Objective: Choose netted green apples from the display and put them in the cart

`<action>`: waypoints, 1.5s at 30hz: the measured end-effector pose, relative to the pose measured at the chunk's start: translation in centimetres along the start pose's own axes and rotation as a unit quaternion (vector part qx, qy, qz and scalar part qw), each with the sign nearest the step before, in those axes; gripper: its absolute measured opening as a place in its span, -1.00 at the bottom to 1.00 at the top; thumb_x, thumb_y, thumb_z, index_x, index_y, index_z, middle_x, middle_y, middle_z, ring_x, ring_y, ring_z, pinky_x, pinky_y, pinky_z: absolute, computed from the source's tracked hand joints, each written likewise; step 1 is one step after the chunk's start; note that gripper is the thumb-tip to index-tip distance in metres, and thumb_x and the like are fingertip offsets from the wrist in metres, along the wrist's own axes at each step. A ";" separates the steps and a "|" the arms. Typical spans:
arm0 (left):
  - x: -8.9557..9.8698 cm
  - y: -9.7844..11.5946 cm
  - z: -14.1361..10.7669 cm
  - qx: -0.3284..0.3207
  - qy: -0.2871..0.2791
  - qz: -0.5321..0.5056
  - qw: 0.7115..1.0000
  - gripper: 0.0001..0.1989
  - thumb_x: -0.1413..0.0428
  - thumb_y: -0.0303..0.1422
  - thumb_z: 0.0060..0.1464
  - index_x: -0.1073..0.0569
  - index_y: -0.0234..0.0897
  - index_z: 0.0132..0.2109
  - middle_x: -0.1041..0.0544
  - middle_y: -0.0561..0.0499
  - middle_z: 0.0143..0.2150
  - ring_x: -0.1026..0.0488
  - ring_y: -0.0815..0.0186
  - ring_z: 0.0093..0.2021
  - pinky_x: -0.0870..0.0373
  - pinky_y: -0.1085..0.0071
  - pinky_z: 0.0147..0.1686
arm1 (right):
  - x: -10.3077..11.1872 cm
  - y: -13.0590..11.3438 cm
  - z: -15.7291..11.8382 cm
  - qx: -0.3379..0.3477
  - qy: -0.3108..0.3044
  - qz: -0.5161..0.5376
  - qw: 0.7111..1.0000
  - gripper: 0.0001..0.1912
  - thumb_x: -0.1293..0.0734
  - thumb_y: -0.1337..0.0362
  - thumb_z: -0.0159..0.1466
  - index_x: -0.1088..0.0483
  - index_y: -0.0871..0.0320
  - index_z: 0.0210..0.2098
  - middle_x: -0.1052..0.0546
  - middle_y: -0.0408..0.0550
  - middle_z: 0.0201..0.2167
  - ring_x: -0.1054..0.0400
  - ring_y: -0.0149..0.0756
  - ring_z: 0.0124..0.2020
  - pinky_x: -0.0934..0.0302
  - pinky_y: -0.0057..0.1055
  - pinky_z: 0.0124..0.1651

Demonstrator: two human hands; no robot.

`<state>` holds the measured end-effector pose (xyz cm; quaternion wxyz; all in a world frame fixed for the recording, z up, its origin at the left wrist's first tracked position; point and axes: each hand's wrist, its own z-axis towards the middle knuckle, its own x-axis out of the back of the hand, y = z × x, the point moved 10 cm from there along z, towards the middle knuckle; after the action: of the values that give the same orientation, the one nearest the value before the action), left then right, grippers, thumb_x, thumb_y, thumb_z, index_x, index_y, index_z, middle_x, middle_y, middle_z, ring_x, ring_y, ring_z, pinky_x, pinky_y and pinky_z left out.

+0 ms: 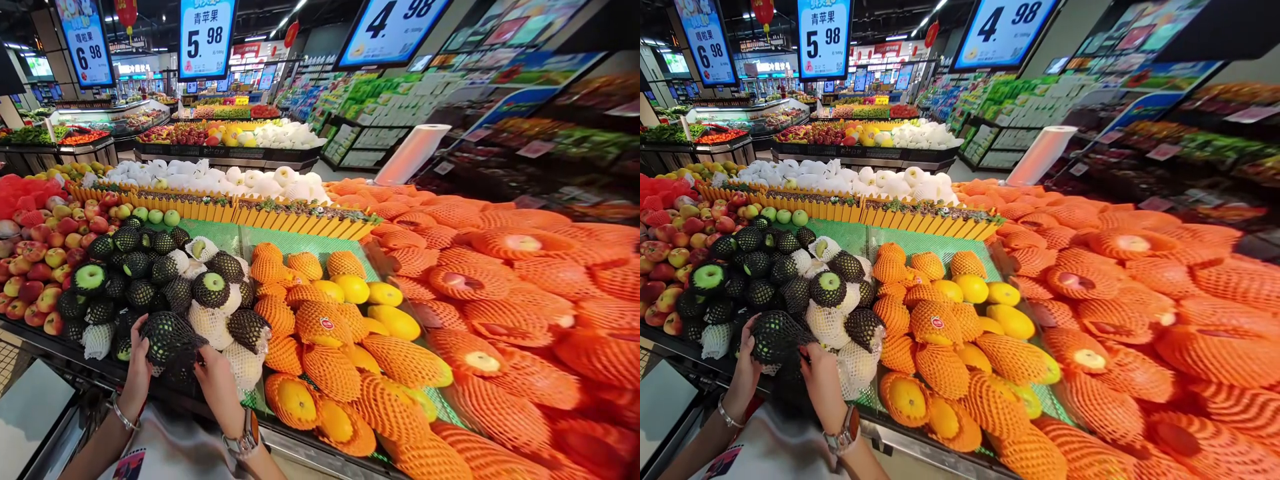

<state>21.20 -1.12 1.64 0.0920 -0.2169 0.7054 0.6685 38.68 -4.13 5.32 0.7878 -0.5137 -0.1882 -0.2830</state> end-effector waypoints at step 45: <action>6.2 -8.3 -2.0 0.079 0.074 0.078 0.991 -0.33 -0.17 0.04 0.00 -0.36 -0.21 0.19 -0.24 -0.27 0.33 -0.08 -0.01 0.40 -0.18 0.00 0.28 | 1.2 -3.2 -0.3 0.137 0.066 0.066 0.986 -0.60 -0.19 0.53 0.12 -0.39 0.14 -0.09 -0.51 0.06 -0.12 -0.44 -0.19 -0.07 -0.41 -0.30 -0.05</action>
<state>19.56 -4.31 -8.24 0.0043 -0.2023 0.7754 0.5982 37.60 -5.71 8.17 0.8786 -0.3920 -0.1385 -0.2351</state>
